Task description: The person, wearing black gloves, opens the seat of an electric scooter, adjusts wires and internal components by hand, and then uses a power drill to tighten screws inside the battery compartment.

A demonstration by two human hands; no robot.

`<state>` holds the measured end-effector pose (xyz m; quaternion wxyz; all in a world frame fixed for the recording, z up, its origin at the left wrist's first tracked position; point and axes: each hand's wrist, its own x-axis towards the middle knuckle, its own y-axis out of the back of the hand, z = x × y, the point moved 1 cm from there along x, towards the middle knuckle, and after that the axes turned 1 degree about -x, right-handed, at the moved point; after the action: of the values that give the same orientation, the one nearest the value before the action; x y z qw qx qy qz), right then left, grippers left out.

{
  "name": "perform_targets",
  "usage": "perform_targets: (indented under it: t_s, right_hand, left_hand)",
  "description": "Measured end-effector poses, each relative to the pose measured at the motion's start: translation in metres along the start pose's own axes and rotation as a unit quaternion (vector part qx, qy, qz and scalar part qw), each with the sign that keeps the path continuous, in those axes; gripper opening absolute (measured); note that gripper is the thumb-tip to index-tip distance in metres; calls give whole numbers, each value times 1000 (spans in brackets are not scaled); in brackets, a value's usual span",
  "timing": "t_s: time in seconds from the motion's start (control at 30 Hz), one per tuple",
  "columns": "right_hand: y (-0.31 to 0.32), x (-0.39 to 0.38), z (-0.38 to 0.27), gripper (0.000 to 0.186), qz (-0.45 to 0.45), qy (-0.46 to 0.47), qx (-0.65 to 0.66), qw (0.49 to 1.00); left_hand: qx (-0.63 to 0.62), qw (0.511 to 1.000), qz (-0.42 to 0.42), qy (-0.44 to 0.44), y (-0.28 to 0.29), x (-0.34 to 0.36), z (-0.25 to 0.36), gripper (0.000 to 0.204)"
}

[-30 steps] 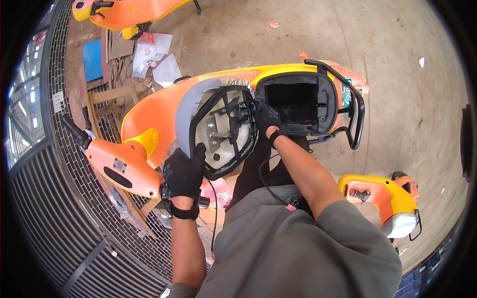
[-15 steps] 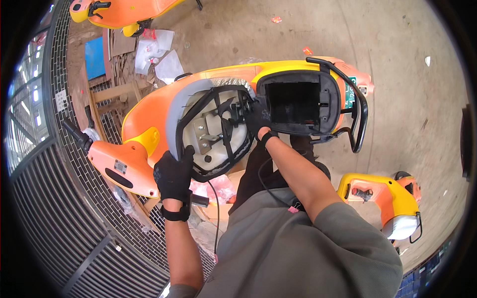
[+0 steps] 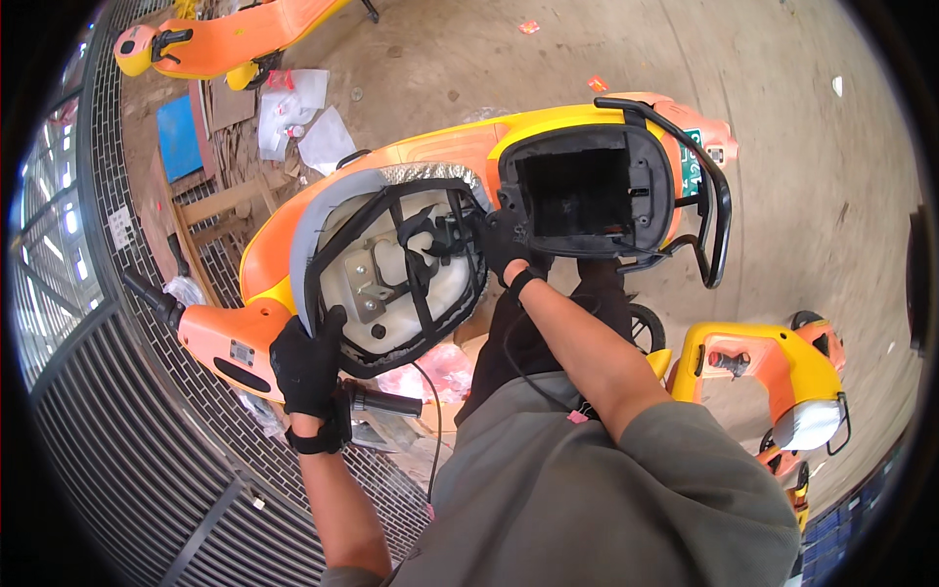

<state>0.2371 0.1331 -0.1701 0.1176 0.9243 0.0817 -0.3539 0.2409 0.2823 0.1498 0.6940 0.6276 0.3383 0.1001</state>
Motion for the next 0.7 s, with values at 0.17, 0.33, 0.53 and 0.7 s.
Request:
perform_targets:
  t_s: [0.17,0.33,0.53,0.7]
  right_hand:
    - [10,3,-1,26,146,89,-59,984]
    - [13,11,25,22,213,182,-47,959]
    - [16,21,36,18,147,146,-53,977]
    - [15,29,27,17,180,122,13,976]
  left_hand:
    - [-8,1000,-13,1,9,-1,7,37]
    - [-42,997,-62,13,20,3,-3,39]
    - [-107,990,-78,-38,25,5,-24,37]
    - [-100,988,-102,-55,28,1,-27,37]
